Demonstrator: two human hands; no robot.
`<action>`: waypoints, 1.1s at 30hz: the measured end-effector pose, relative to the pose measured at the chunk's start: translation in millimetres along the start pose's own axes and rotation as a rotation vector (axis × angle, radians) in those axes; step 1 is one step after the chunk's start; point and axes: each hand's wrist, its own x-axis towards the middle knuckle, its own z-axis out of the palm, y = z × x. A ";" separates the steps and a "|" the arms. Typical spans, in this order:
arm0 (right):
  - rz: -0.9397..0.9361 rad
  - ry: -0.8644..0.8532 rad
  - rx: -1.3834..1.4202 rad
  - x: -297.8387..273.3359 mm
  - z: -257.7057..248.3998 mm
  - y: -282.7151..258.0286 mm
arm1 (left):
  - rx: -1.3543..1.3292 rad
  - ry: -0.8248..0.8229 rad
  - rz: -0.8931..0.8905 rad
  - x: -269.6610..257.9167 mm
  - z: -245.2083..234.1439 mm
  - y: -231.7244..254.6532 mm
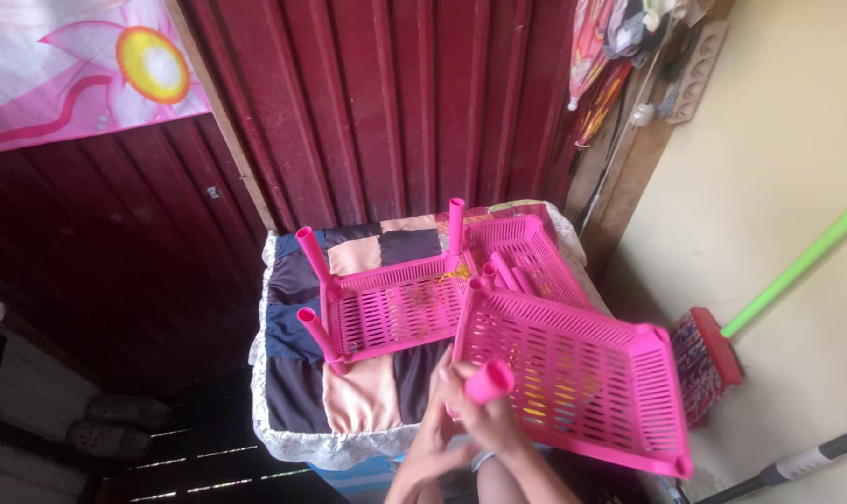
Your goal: The person disassembles a pink plastic two-tier storage rack by hand. They remove the top tray, then detach the four vertical support poles from the bottom tray, leaving the components separated on the surface.
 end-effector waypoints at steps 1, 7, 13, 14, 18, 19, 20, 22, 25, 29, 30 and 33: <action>-0.098 -0.047 -0.033 4.6 -4.5 -8.3 | 0.119 0.072 -0.005 3.8 4.2 -4.7; -0.217 -0.384 0.203 33.0 -23.8 -44.4 | 0.662 0.489 0.088 35.7 18.2 -22.4; -0.135 -0.190 0.264 61.4 -9.1 -29.1 | 0.426 0.616 0.016 63.0 18.6 -23.9; -0.141 -0.168 0.254 64.3 -6.7 -26.7 | 0.426 0.627 0.026 65.4 17.9 -23.9; -0.112 -0.141 0.338 73.4 -2.0 -26.8 | 0.408 0.647 0.047 70.1 14.5 -23.4; -0.106 -0.144 0.364 75.7 -1.9 -28.1 | 0.400 0.649 0.044 70.5 13.6 -23.2; -0.100 -0.147 0.389 78.6 -2.0 -29.5 | 0.412 0.642 0.051 71.4 12.4 -22.9; -0.104 -0.152 0.422 82.6 -3.2 -30.3 | 0.436 0.631 0.062 72.0 11.2 -21.7; -0.159 -0.118 0.359 84.9 -3.6 -23.2 | 0.436 0.629 0.081 74.6 9.6 -20.3; -0.271 -0.049 0.120 82.5 4.7 -14.3 | 0.406 0.616 0.020 82.8 3.7 -23.3; -0.291 -0.054 0.079 82.6 8.8 -16.5 | 0.395 0.615 0.018 84.9 0.8 -25.9; -0.180 -0.008 0.284 90.4 13.2 -42.0 | 0.389 0.605 0.073 78.9 -7.0 -39.4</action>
